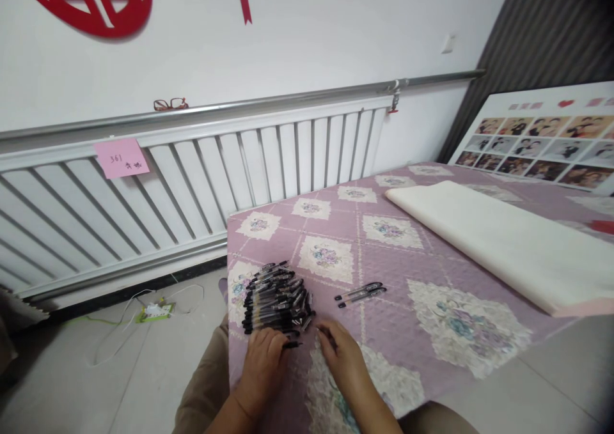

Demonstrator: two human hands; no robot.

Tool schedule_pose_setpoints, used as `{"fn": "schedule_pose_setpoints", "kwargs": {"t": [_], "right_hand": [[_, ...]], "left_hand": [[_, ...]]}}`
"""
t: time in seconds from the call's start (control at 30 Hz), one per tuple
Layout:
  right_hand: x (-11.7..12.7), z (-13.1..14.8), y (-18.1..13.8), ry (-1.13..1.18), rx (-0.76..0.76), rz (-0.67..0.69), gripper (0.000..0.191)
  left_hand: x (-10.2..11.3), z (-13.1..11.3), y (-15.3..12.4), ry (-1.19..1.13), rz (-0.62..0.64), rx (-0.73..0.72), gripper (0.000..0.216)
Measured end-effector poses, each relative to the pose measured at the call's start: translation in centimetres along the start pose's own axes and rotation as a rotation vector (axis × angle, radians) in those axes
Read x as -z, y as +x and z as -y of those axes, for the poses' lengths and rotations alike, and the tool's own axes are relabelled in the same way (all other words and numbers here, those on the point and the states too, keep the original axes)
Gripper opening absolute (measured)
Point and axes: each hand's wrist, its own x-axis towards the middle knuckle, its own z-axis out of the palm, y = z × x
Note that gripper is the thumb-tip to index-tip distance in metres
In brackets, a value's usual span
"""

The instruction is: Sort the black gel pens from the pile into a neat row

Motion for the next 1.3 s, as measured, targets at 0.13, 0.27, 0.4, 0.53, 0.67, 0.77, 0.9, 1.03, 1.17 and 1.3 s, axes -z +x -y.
{"fn": "schedule_pose_setpoints", "kwargs": {"t": [0.13, 0.27, 0.4, 0.53, 0.67, 0.77, 0.9, 1.03, 1.17, 1.3], "right_hand": [[0.1, 0.7, 0.2, 0.264, -0.208, 0.009, 0.019], [0.4, 1.1, 0.3, 0.488, -0.334, 0.030, 0.022], [0.4, 1.2, 0.2, 0.590, -0.383, 0.115, 0.021], [0.0, 1.5, 0.1, 0.573, -0.401, 0.184, 0.018], [-0.1, 1.7, 0.1, 0.526, -0.362, 0.241, 0.016], [0.1, 1.8, 0.1, 0.480, -0.321, 0.281, 0.013], [0.4, 1.9, 0.1, 0.402, -0.266, 0.324, 0.011], [0.4, 1.6, 0.0, 0.334, -0.206, 0.358, 0.011], [0.2, 1.2, -0.1, 0.283, -0.157, 0.349, 0.012], [0.2, 1.1, -0.1, 0.253, -0.103, 0.358, 0.015]], "left_hand": [[-0.6, 0.3, -0.3, -0.004, 0.090, 0.043, 0.017], [-0.5, 0.3, -0.2, -0.007, 0.162, 0.050, 0.022], [-0.4, 0.2, 0.0, -0.011, 0.200, 0.048, 0.023], [-0.3, 0.2, 0.0, -0.010, 0.192, 0.017, 0.022], [-0.3, 0.2, 0.0, -0.004, 0.175, 0.000, 0.021], [-0.3, 0.1, 0.0, -0.003, 0.160, -0.016, 0.020], [-0.2, 0.0, 0.1, 0.007, 0.173, -0.024, 0.017], [-0.2, -0.1, 0.1, -0.038, 0.222, -0.012, 0.016], [-0.3, -0.1, 0.1, -0.090, 0.247, 0.018, 0.016], [-0.4, -0.1, 0.1, -0.121, 0.256, 0.021, 0.016]]}}
